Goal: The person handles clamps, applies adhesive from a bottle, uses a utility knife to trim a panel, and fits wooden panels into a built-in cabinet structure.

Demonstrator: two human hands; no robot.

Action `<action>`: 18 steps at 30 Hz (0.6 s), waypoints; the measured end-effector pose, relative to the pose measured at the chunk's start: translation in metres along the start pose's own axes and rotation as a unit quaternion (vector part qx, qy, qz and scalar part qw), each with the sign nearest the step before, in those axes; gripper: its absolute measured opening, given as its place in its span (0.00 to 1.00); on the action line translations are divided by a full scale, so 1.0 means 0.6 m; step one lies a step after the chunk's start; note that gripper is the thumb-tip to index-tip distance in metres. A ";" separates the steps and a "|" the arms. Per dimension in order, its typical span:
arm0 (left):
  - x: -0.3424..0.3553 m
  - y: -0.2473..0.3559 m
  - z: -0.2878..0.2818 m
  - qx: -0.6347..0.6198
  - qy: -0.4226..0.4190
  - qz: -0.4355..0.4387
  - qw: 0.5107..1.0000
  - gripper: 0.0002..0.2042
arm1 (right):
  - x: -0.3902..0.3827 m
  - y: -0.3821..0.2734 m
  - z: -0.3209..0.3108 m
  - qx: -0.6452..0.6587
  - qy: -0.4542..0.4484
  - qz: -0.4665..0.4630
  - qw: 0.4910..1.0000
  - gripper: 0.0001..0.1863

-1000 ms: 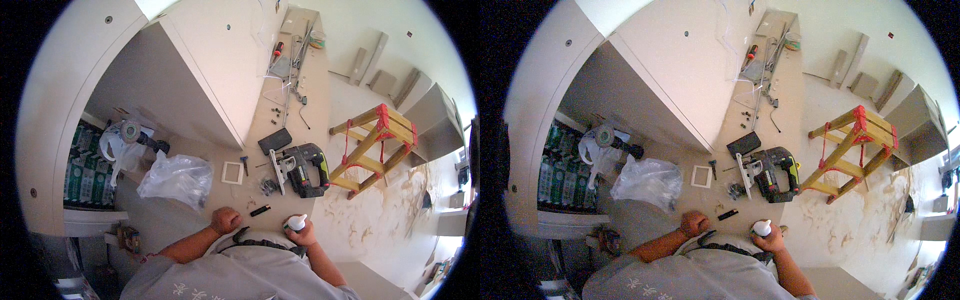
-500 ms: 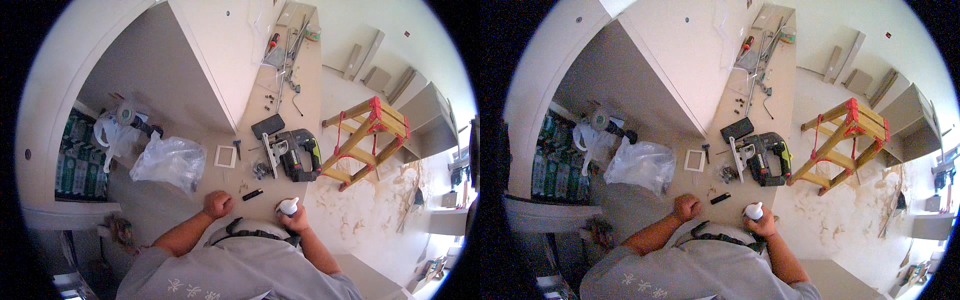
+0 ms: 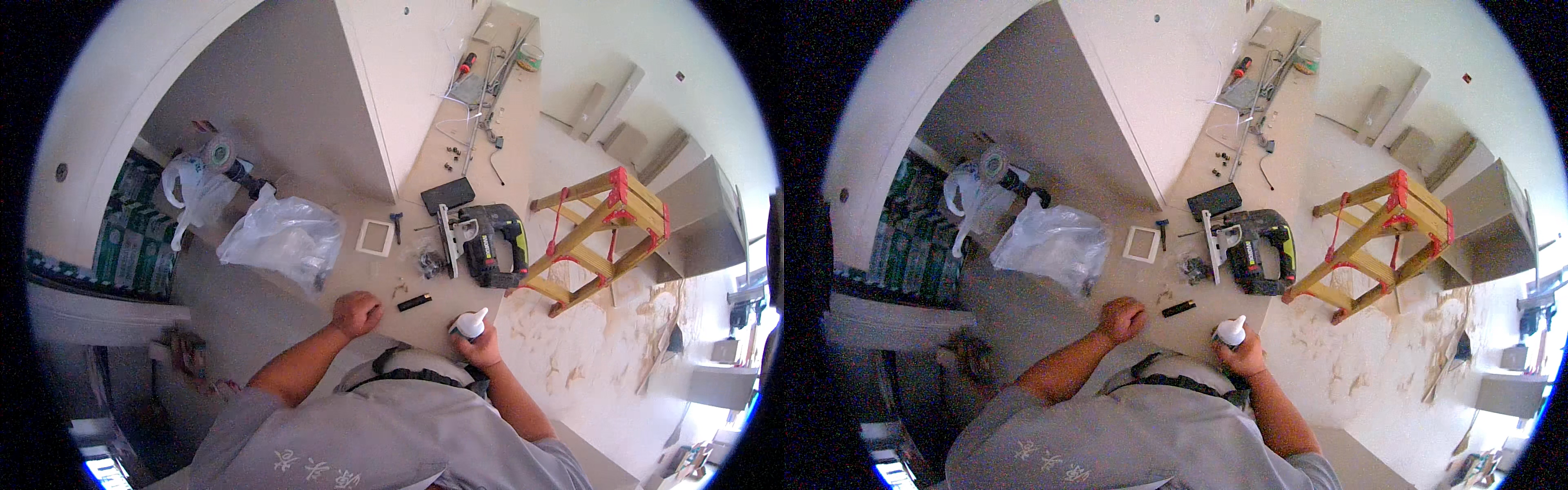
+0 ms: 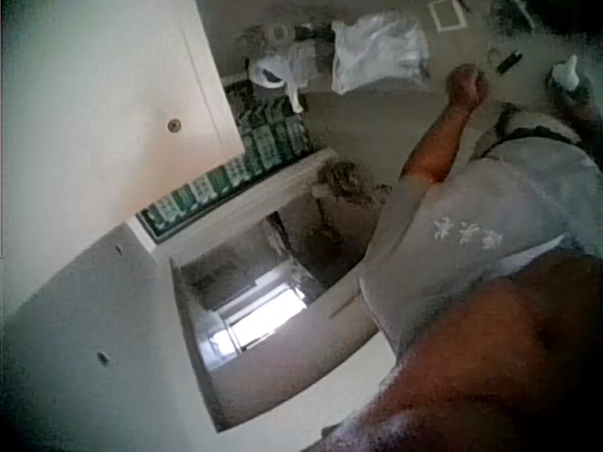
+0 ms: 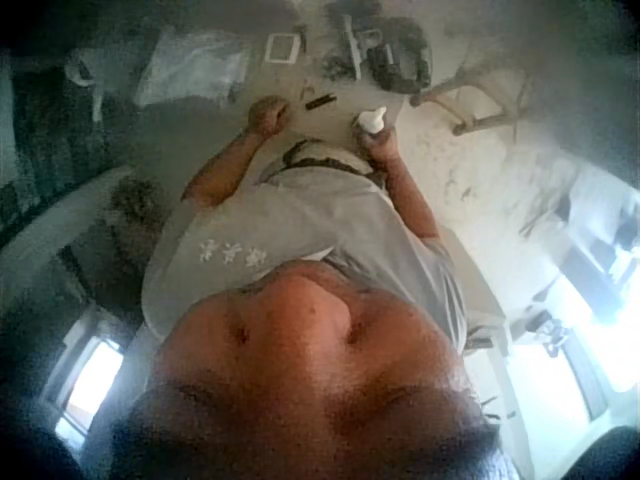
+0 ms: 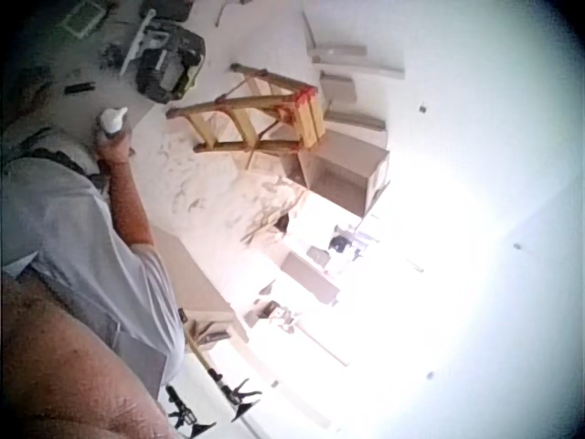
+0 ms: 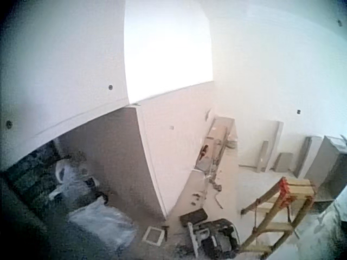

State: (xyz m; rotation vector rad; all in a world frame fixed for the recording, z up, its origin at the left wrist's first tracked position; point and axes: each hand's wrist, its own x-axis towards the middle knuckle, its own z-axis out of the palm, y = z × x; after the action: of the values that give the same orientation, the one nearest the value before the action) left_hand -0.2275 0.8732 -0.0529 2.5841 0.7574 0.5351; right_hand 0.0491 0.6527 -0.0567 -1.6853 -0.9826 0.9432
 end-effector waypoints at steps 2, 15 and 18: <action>-0.001 0.002 0.001 0.003 -0.002 -0.011 1.000 0.09 | -0.002 -0.010 -0.003 0.029 0.004 0.017 0.999 0.20; -0.015 0.040 0.016 -0.140 0.213 -0.329 0.909 0.10 | 0.017 -0.012 -0.032 0.075 -0.124 -0.002 0.989 0.23; -0.048 0.011 0.010 -0.177 0.378 -0.435 0.798 0.14 | 0.023 0.003 -0.039 0.059 -0.160 -0.008 0.985 0.24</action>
State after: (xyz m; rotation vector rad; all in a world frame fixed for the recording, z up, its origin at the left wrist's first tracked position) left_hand -0.2444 0.8499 -0.0623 1.3563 1.7450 1.2284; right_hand 0.0758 0.6574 -0.0542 -1.4522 -1.1224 1.2628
